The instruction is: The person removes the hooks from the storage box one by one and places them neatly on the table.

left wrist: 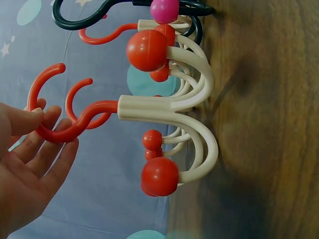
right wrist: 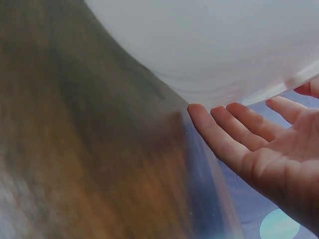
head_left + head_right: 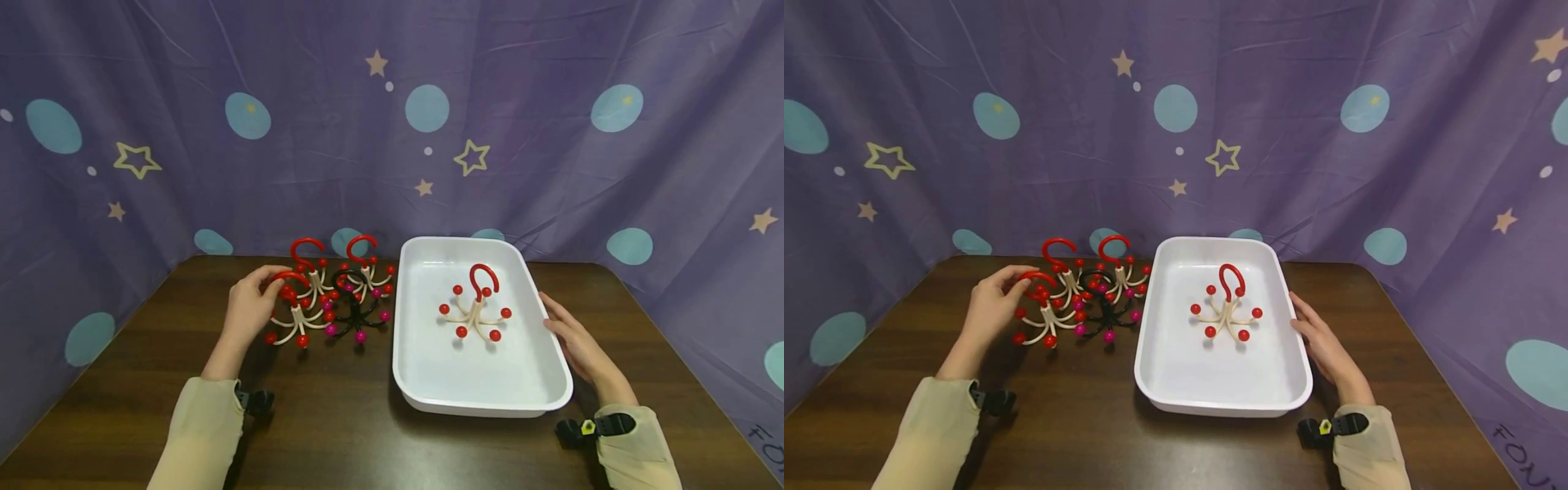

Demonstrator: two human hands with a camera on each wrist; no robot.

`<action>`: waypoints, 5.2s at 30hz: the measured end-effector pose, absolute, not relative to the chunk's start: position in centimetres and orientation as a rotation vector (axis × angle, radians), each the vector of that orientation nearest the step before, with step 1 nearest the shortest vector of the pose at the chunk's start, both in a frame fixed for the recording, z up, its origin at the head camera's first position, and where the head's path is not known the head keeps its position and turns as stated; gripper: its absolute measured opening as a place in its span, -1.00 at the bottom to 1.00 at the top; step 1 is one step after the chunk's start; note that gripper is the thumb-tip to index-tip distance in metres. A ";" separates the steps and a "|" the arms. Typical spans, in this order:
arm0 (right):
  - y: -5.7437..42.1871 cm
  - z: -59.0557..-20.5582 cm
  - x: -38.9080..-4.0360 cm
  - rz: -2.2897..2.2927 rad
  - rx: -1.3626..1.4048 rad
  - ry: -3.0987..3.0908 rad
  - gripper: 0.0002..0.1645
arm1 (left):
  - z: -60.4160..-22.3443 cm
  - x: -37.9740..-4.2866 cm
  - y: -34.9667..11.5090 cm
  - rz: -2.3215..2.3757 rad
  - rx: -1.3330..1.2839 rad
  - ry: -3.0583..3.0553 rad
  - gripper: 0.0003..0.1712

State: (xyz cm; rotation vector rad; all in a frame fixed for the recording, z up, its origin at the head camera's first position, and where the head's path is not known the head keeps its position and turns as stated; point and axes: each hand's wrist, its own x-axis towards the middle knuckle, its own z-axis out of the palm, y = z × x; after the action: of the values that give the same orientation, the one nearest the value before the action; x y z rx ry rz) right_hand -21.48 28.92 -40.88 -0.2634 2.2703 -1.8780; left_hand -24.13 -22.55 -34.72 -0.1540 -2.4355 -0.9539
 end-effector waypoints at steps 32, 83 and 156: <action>28.9 -40.8 -21.5 -1.875 -0.258 2.284 -0.29 | -30.7 -25.2 -11.7 -1.029 -0.562 -2.567 -0.74; 28.9 -41.0 -21.7 -1.902 -0.290 2.264 -0.28 | -30.3 -28.5 4.9 -0.812 -1.006 -2.891 -0.65; 28.9 -41.1 -21.6 -1.937 -0.331 2.238 -0.29 | -27.6 -22.7 -6.1 -1.119 -0.845 -2.373 -0.83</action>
State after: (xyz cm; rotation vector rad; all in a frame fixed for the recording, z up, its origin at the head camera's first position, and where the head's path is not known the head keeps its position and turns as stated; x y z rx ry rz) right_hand -21.57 28.86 -41.13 -0.3312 2.2376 -1.9373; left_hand -22.72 -6.08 -27.57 -0.8448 -2.3728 -1.1187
